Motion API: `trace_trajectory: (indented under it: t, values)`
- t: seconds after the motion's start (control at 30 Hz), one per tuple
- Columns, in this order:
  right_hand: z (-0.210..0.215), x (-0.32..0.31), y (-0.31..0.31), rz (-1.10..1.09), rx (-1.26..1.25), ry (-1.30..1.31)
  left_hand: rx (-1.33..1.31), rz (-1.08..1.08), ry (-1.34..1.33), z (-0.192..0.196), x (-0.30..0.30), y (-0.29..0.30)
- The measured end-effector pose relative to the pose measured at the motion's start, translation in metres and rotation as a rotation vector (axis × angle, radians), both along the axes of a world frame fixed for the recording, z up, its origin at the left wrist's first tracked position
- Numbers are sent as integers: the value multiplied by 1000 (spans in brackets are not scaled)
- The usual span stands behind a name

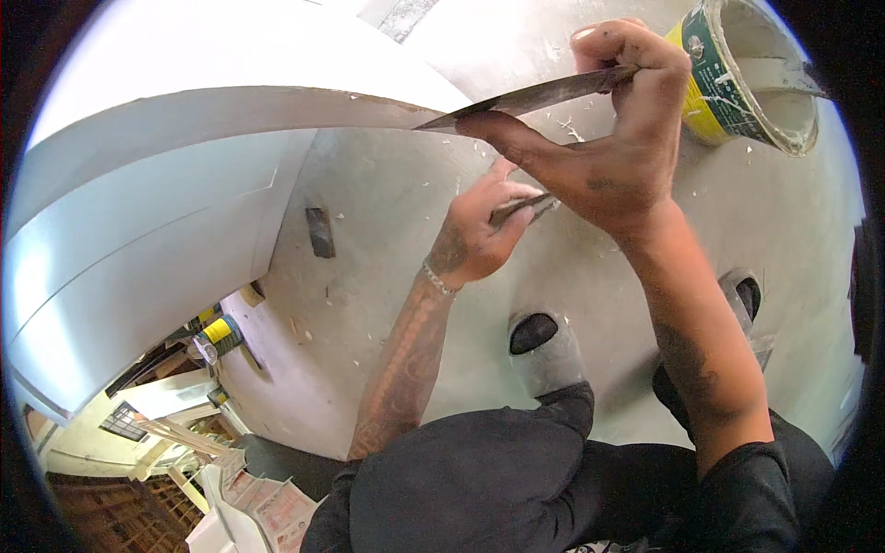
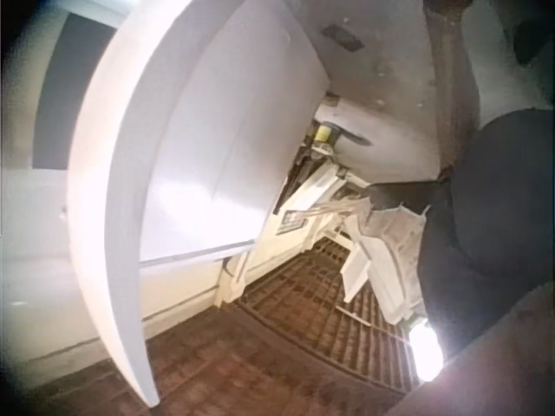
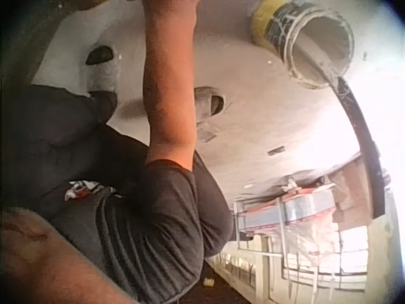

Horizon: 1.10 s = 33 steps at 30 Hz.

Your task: Applying wood filler or putty to the edges and corners of a cabinet door using putty knives.

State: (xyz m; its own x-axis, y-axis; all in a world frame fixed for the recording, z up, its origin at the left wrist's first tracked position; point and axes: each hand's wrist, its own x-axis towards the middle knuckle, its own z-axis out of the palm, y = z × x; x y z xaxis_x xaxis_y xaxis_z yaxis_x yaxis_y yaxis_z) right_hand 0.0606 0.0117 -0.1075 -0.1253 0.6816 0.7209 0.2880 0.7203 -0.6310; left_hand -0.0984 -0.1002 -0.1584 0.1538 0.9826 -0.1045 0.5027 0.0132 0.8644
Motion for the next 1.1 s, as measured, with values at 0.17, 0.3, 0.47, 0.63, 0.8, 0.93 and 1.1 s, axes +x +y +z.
trace_trajectory:
  t: [0.17, 0.3, 0.47, 0.63, 0.8, 0.93, 1.1]
  values:
    - [-5, -8, -1, -6, -15, 62, 76, 29, 23, -21, -4, 11]
    - [-1, -12, -1, -39, 9, 13, 51, 46, 6, -24, -2, 10]
    - [-5, -16, 0, 17, -202, 97, -3, 111, 95, -23, -2, 10]
    - [-10, -3, 13, -94, -244, 171, 60, 124, -5, -28, 2, 13]
    - [-4, -13, -10, 3, -35, 37, 169, 100, 134, -34, -8, 12]
    - [-1, -16, 3, -83, 69, -8, 160, 159, 55, -29, 1, 14]
    - [-8, -17, -5, -126, -224, 135, 0, 149, 104, -29, -1, 14]
